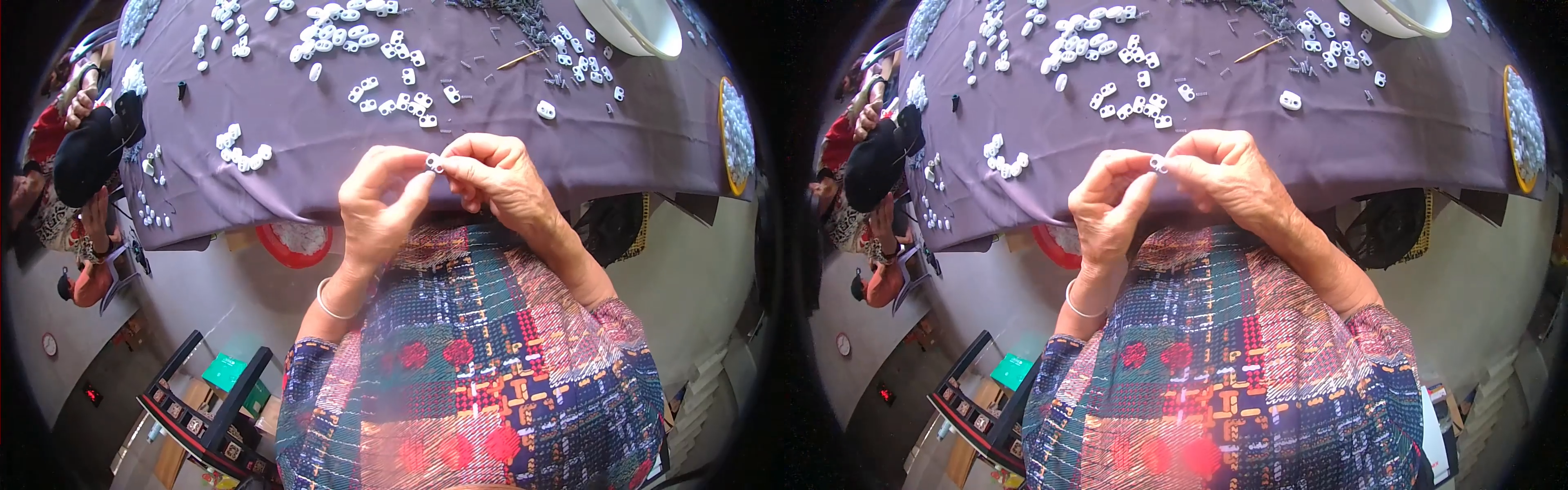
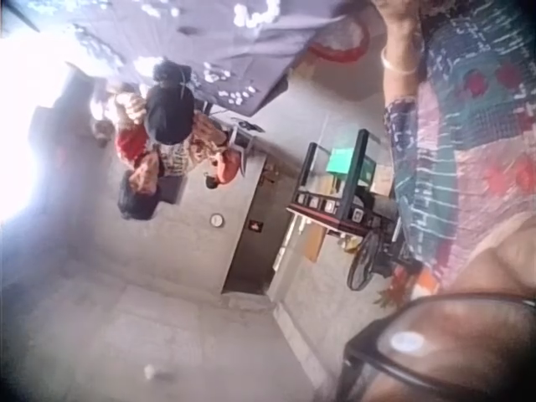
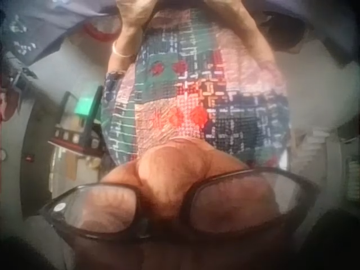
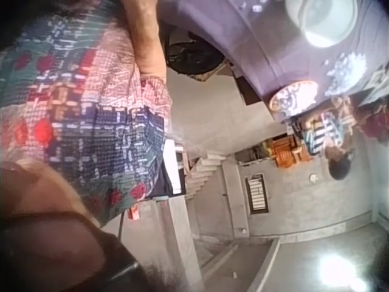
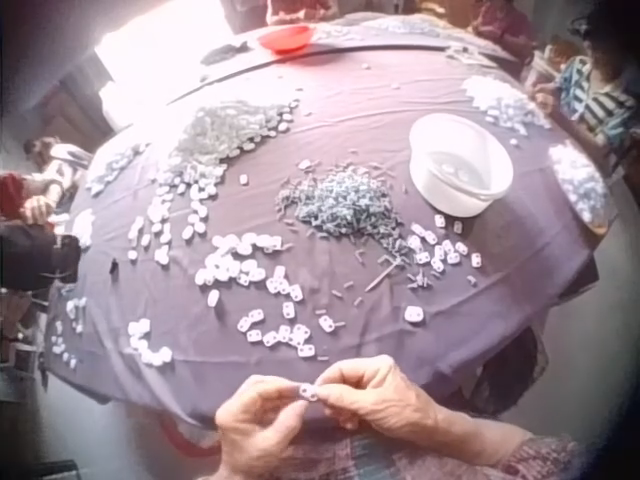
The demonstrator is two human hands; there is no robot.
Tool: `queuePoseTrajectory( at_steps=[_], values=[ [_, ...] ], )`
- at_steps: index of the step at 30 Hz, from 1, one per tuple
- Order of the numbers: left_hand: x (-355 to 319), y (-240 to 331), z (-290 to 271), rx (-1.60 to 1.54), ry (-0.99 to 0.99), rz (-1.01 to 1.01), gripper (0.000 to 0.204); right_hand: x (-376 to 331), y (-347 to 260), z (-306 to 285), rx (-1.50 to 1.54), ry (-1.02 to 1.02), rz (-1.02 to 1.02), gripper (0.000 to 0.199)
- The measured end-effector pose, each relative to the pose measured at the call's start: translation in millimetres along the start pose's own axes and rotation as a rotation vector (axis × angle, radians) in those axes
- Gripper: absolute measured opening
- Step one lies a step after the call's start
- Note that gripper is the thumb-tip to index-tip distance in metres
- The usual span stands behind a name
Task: The person assembles plastic cord locks by hand, picking up plastic pieces and springs from the table, inserting the springs into the plastic components, and joining the parts together.
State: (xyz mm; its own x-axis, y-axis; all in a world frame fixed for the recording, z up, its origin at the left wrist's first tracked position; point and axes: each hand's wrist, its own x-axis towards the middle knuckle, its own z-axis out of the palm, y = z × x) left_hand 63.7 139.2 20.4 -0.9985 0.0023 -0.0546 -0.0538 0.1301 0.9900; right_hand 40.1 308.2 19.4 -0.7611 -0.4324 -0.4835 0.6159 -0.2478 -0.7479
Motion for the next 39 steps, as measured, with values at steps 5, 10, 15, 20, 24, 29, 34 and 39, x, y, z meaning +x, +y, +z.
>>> queuePoseTrajectory(
  at_steps=[5, 10, 15, 20, 24, 29, 34, 39],
  values=[
    [-2.2, 5.0, 0.2, -0.227, 0.008, -0.361, 0.007, -2.8, -1.1, 7.7, -0.165, 0.076, -0.055, 0.014],
    [-1.5, 11.0, -8.2, -0.168, -0.11, -0.345, 0.007, -5.0, -4.2, 0.9, -0.305, 0.014, -0.171, 0.013],
    [1.3, 13.9, -7.3, -0.205, -0.177, -0.431, 0.007, -8.5, -7.8, -6.5, -0.339, -0.056, -0.113, 0.011],
    [12.4, -11.1, 6.3, 0.209, 0.032, 0.008, 0.01, -6.1, -12.7, -16.2, -0.278, 0.132, -0.15, 0.009],
    [26.0, -13.3, 19.3, 0.547, 0.066, 0.31, 0.018, -1.8, -13.1, -20.5, -0.294, 0.243, -0.185, 0.01],
    [32.7, -15.4, 24.2, 0.732, 0.043, 0.41, 0.015, -1.8, -11.9, -18.7, -0.305, 0.29, -0.178, 0.01],
    [23.7, -11.3, 22.3, 0.541, 0.076, 0.342, 0.009, -0.9, -4.6, -22.1, -0.391, 0.256, -0.289, 0.01],
    [18.5, 2.1, 11.4, -0.371, 0.022, -0.302, 0.013, -4.6, -9.4, -10.3, -0.415, 0.186, -0.286, 0.011]
  ],
)
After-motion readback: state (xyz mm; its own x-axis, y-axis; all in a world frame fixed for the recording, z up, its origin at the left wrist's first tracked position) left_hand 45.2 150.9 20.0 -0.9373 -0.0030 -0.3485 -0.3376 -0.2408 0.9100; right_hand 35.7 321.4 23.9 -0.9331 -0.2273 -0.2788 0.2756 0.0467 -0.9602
